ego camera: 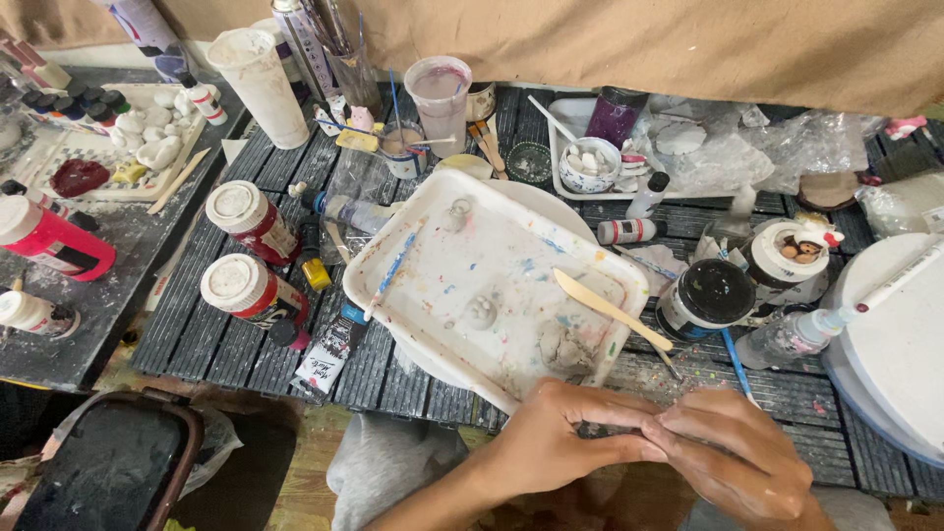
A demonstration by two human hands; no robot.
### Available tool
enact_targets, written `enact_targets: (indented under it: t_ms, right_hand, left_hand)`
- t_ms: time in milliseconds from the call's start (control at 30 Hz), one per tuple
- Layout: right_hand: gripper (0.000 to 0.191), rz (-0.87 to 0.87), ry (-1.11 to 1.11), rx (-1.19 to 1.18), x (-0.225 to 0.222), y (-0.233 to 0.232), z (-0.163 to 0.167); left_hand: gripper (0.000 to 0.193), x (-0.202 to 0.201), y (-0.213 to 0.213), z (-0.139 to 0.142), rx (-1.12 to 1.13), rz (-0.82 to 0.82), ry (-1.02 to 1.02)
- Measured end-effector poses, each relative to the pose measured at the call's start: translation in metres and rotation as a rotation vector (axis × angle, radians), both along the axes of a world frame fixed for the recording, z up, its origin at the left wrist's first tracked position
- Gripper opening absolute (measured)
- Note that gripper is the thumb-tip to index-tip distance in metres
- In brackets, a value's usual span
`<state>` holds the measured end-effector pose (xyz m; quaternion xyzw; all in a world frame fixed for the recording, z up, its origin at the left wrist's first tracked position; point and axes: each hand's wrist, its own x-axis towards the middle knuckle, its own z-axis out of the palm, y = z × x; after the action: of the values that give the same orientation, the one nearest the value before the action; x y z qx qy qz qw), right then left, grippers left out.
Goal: The person shapes a small piece of gray clay into a figurine using a wooden sculpting tool and their fingers. They repeatedly smooth the surface, add small clay pieces, and refine the form on a cluttered workbench.
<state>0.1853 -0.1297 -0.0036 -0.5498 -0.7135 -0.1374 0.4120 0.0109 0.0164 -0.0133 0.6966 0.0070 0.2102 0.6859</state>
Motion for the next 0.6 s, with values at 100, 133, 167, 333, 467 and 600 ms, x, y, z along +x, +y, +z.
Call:
enact_targets:
  t_ms: [100, 133, 167, 333, 467, 600]
  right_hand:
    - [0.032, -0.030, -0.032, -0.012, -0.0012, -0.0003, -0.0003]
    - [0.033, -0.019, -0.034, -0.005, -0.0016, 0.0002, -0.0014]
    - [0.034, -0.010, -0.035, 0.000, -0.0021, 0.0008, -0.0025]
    - [0.037, -0.013, -0.063, 0.009, -0.0029, 0.0001, -0.0070]
    - [0.036, -0.015, -0.080, 0.018, -0.0022, -0.0011, -0.0063]
    - [0.039, -0.008, -0.106, 0.052, -0.0016, 0.0052, -0.0047]
  left_hand:
    - [0.020, -0.0003, 0.0021, 0.0027, -0.015, 0.011, 0.045]
    - [0.019, -0.0005, 0.0024, 0.0034, -0.017, 0.018, 0.054]
    - [0.018, -0.0011, 0.0026, 0.0041, -0.020, 0.023, 0.062]
    - [0.018, -0.0008, 0.0033, 0.0043, -0.031, 0.044, 0.057]
    - [0.019, 0.0001, 0.0041, 0.0022, -0.104, 0.010, 0.039]
    - [0.016, 0.0006, 0.0038, 0.0005, -0.186, 0.011, 0.048]
